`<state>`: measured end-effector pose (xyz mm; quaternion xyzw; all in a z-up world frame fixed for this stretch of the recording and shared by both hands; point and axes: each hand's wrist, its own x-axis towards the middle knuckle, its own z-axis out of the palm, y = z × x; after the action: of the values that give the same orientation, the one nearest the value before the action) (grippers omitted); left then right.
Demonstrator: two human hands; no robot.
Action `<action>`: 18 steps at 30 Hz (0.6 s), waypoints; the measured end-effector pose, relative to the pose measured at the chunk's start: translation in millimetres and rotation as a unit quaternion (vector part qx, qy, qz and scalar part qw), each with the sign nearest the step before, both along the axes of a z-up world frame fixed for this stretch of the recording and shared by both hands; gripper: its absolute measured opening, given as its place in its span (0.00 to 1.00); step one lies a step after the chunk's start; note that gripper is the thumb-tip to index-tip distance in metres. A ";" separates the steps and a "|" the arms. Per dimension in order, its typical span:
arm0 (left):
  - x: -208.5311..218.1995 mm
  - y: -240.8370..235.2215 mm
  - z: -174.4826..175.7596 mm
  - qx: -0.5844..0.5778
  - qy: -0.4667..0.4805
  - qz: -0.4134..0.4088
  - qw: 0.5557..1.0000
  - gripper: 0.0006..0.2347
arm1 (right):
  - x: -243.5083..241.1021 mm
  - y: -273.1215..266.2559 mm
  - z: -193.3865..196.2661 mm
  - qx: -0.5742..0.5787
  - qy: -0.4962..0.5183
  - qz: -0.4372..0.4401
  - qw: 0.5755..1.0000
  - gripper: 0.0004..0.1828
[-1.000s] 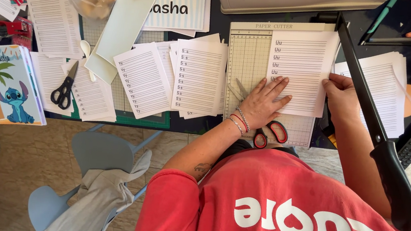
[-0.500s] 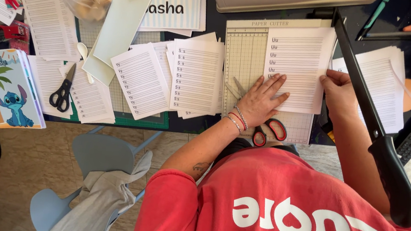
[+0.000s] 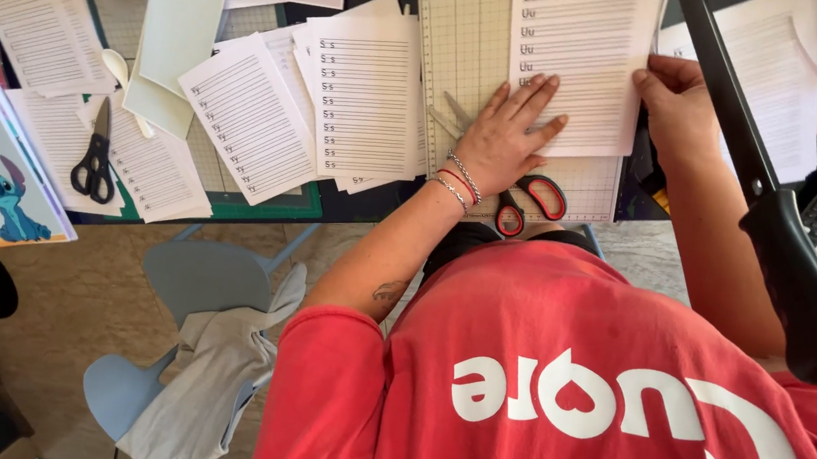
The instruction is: The person uses a paper cutter to trim sheets of lined paper printed with letters. They align the paper on the cutting mat, press down the lever to slice the edges, and then separate the cut pieces. The person also uses scissors to trim the paper further and stacks the finished sheets on the table.
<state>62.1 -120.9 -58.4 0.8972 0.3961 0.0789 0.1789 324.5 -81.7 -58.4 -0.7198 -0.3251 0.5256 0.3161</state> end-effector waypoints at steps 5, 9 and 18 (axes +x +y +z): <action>0.5 0.4 0.8 -0.011 0.011 -0.005 1.000 0.29 | 3.2 -22.1 37.0 0.003 -0.085 0.071 0.994 0.16; 1.2 1.1 1.1 -0.014 0.033 -0.009 0.999 0.30 | 15.7 -72.4 22.6 0.150 -0.250 0.157 0.944 0.14; 1.2 1.4 6.8 0.008 0.052 -0.017 0.998 0.30 | 0.2 -149.4 21.2 0.301 -0.374 0.303 0.823 0.20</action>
<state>63.3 -119.5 -51.6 0.9081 0.3886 0.0325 0.1527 324.7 -231.1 -37.2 -0.5954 -0.7622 0.1618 0.1960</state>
